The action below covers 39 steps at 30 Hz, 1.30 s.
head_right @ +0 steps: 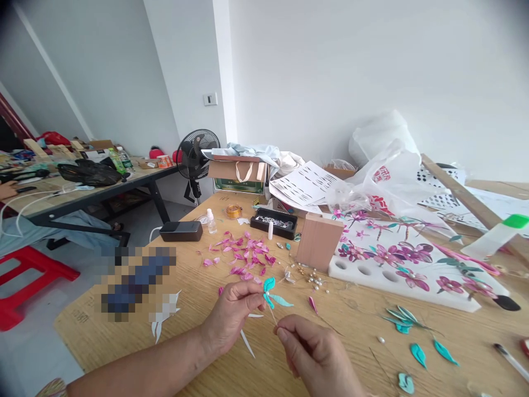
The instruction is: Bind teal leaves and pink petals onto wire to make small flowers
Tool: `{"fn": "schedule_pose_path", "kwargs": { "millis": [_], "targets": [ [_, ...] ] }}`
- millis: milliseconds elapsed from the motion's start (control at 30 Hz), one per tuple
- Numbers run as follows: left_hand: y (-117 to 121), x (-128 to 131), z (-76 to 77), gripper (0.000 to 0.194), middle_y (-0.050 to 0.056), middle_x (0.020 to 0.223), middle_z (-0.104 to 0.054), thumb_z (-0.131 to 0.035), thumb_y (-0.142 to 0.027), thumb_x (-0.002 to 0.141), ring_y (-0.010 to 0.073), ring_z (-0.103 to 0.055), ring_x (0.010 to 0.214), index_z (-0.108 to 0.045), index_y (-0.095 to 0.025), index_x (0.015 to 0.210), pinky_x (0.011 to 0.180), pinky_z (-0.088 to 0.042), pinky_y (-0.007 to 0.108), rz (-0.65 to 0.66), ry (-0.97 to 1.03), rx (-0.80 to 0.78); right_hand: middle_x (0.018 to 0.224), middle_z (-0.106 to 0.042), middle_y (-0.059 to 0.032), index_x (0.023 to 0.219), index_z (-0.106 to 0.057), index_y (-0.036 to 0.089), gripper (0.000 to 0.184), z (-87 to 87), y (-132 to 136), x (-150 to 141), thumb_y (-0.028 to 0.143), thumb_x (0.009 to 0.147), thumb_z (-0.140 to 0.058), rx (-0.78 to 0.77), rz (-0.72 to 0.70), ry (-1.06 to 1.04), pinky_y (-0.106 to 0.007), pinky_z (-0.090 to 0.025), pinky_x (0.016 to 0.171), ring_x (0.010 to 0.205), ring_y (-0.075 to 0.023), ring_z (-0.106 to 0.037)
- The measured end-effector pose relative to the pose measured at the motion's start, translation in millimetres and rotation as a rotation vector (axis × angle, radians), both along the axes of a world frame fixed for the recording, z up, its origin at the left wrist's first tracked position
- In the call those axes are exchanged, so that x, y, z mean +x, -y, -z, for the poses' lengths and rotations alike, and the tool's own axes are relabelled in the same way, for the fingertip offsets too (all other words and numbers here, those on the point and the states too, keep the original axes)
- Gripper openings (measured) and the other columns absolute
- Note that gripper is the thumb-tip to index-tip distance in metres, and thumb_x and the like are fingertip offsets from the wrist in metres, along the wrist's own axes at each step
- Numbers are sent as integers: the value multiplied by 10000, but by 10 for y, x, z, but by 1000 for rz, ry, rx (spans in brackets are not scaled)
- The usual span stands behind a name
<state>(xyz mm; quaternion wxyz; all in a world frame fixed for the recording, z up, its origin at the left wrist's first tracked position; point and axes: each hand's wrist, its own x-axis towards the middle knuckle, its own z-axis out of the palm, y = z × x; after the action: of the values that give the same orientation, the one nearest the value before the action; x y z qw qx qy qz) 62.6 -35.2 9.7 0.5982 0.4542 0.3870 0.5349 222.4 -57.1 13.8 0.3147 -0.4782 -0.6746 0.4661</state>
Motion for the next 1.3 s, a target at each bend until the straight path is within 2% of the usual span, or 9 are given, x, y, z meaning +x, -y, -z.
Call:
{"fn": "schedule_pose_path", "kwargs": {
  "millis": [100, 233, 433, 567, 667, 800, 900, 1133, 1300],
  "targets": [
    [-14, -16, 18, 127, 2, 633, -568, -617, -252, 700, 103, -496, 637, -660, -139, 662, 638, -380, 220, -30, -124, 68, 532, -515, 31, 713, -573, 200, 249, -28, 42, 12, 319, 852, -404, 333, -71, 265, -187, -367, 458, 473, -97, -480],
    [-24, -41, 48, 175, 9, 630, -561, -560, -265, 769, 107, -493, 635, -661, -151, 682, 624, -381, 217, -63, -413, 313, 564, -560, 28, 791, -544, 198, 208, -60, 112, -15, 195, 878, -356, 681, -125, 417, -172, -376, 465, 480, -88, -529],
    [-40, -49, 114, 242, 47, 692, -595, -466, -279, 833, 120, -512, 669, -658, -145, 770, 641, -403, 223, 38, -704, 636, 516, -507, 23, 645, -459, 200, 277, -183, 130, -7, 120, 867, -312, 982, -147, 501, -201, -325, 421, 439, -96, -491],
    [5, -29, 109, 246, 73, 740, -607, -448, -264, 835, 134, -548, 719, -650, -133, 783, 679, -421, 228, 336, -689, 703, 552, -521, 12, 700, -496, 199, 262, -266, 14, 128, 153, 881, -312, 950, -119, 512, -199, -350, 450, 484, -106, -511],
    [61, -13, 33, 226, 52, 702, -597, -509, -308, 800, 124, -550, 688, -647, -145, 728, 661, -422, 220, 458, -484, 574, 576, -544, 12, 722, -506, 204, 230, -201, -105, 226, 220, 884, -343, 801, -41, 484, -193, -378, 466, 508, -108, -527],
    [80, -19, -85, 218, 9, 603, -552, -590, -336, 737, 97, -506, 596, -620, -136, 656, 611, -406, 214, 272, -235, 265, 539, -531, 36, 700, -502, 212, 242, -26, -183, 226, 264, 879, -348, 634, -23, 420, -182, -378, 445, 462, -99, -497],
    [34, -37, -96, 187, -6, 597, -533, -578, -300, 739, 91, -493, 596, -598, -136, 652, 607, -401, 207, 103, -181, 173, 492, -486, 50, 667, -479, 211, 253, 66, -157, 135, 270, 878, -351, 642, -17, 422, -180, -343, 409, 418, -94, -456],
    [-98, -80, 56, 122, -14, 621, -532, -514, -181, 765, 92, -486, 619, -589, -150, 673, 616, -382, 200, -111, -443, 319, 476, -510, 39, 630, -486, 194, 273, 158, 20, -109, 219, 868, -356, 629, -17, 432, -167, -348, 429, 419, -86, -503],
    [-129, -99, 105, 162, -8, 626, -536, -494, -173, 794, 99, -481, 635, -595, -152, 671, 630, -370, 204, -92, -695, 512, 531, -501, 25, 638, -469, 189, 280, 38, 115, -143, 168, 877, -326, 721, -108, 492, -181, -345, 456, 472, -91, -504]
  ]
}}
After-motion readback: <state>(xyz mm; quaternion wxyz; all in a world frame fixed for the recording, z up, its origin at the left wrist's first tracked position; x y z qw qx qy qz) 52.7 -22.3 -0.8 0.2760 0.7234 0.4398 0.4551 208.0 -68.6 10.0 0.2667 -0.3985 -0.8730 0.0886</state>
